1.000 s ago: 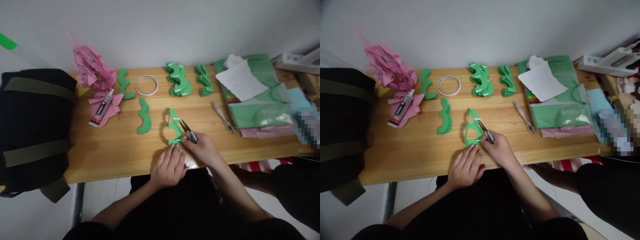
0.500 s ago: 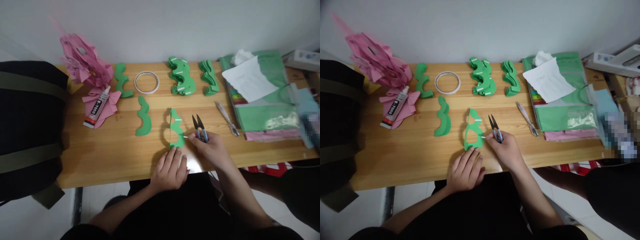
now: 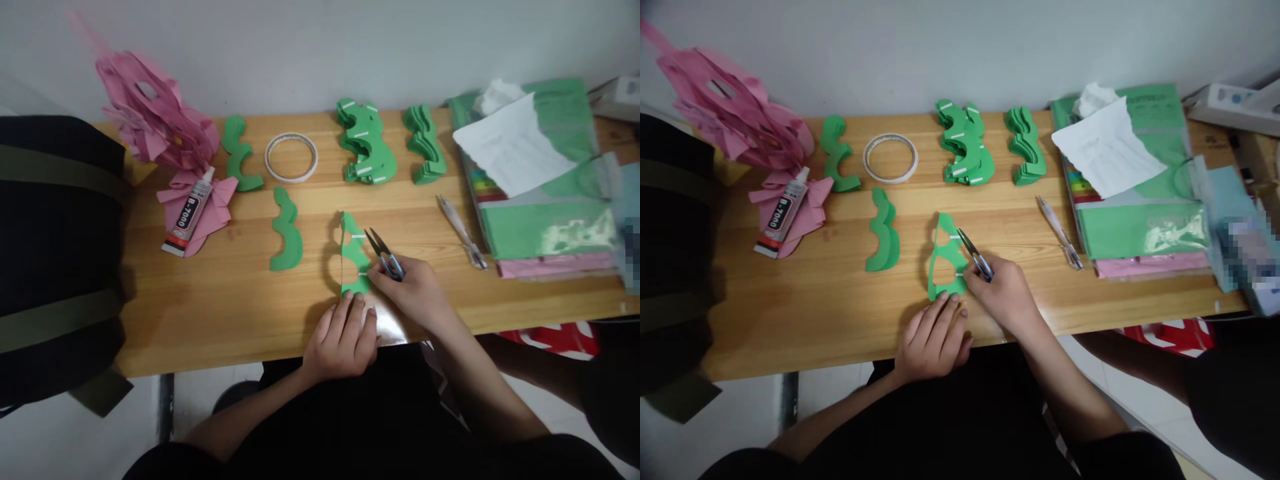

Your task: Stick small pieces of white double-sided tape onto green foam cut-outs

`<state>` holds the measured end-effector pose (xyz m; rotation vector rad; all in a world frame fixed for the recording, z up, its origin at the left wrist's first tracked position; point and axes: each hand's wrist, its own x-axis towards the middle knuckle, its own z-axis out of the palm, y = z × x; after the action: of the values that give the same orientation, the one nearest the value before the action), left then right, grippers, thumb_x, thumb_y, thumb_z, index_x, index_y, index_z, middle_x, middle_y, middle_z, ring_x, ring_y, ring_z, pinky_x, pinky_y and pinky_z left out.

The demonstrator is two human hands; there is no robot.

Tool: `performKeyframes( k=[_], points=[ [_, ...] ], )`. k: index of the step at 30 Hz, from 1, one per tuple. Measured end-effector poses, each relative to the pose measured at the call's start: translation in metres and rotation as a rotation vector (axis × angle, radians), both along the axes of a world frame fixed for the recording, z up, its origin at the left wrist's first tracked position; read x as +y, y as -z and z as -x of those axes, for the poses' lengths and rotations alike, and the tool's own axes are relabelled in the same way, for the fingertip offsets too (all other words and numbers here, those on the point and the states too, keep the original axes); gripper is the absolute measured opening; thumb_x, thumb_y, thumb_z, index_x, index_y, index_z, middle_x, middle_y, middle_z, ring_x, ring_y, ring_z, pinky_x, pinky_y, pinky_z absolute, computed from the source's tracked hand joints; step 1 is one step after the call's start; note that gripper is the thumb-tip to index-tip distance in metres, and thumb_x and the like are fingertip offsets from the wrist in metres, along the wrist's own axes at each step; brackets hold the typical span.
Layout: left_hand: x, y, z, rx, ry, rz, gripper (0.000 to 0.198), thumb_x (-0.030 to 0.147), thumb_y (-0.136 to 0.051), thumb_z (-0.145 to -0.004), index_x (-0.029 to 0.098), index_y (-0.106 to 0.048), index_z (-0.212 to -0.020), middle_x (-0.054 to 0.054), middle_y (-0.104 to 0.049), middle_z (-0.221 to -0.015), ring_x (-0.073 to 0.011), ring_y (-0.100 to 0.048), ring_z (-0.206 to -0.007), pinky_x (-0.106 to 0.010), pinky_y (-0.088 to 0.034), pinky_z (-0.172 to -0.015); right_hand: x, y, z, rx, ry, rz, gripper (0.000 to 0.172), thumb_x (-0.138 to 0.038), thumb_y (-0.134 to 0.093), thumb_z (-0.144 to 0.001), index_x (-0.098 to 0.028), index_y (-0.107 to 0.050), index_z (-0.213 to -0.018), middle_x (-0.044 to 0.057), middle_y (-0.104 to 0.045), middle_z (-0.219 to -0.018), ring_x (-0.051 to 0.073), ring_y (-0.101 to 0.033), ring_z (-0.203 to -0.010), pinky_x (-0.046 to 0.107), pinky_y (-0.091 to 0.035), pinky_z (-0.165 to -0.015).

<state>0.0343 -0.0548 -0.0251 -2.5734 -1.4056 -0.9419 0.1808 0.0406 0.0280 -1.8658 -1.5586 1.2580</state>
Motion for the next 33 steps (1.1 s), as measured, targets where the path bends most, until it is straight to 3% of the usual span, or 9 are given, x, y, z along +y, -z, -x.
performKeyframes(
  k=[9,18,27,33],
  points=[
    [0.007,-0.008,0.000,0.058,-0.026,-0.073,0.029,0.029,-0.045,-0.092,0.013,-0.067,-0.101,-0.012,-0.077,-0.101,-0.0266,-0.072,-0.097,-0.031,-0.052,-0.065,-0.007,0.004,0.006,-0.161,0.021,-0.100,0.017,-0.034,-0.063,-0.071,-0.021,-0.059,-0.060,-0.001,-0.059,-0.051,0.014,-0.051,-0.047,0.026,-0.036,-0.050],
    [0.008,-0.010,-0.001,0.020,-0.049,-0.119,0.030,0.024,-0.043,-0.091,0.010,-0.069,-0.097,-0.011,-0.077,-0.096,-0.0244,-0.073,-0.090,-0.032,-0.048,-0.068,-0.010,0.004,0.011,-0.199,0.030,-0.117,0.016,-0.031,-0.064,-0.072,-0.022,-0.058,-0.061,0.000,-0.060,-0.052,0.017,-0.053,-0.048,0.027,-0.036,-0.050],
    [0.007,0.012,-0.008,-0.054,-0.141,-0.205,0.033,0.021,-0.040,-0.088,0.013,-0.070,-0.101,-0.008,-0.077,-0.098,-0.0203,-0.069,-0.093,-0.031,-0.042,-0.086,-0.002,-0.002,0.013,-0.404,-0.101,-0.048,0.011,-0.023,-0.063,-0.079,-0.019,-0.068,-0.069,0.008,-0.074,-0.072,0.021,-0.065,-0.068,0.026,-0.034,-0.058],
    [0.005,0.022,-0.007,-0.047,-0.124,-0.177,0.033,0.020,-0.042,-0.089,0.013,-0.068,-0.107,-0.008,-0.075,-0.105,-0.0216,-0.067,-0.098,-0.032,-0.040,-0.090,0.001,-0.006,0.015,-0.438,-0.069,0.003,0.009,-0.028,-0.070,-0.076,-0.019,-0.072,-0.074,0.009,-0.076,-0.079,0.021,-0.066,-0.074,0.026,-0.031,-0.058]
  ],
)
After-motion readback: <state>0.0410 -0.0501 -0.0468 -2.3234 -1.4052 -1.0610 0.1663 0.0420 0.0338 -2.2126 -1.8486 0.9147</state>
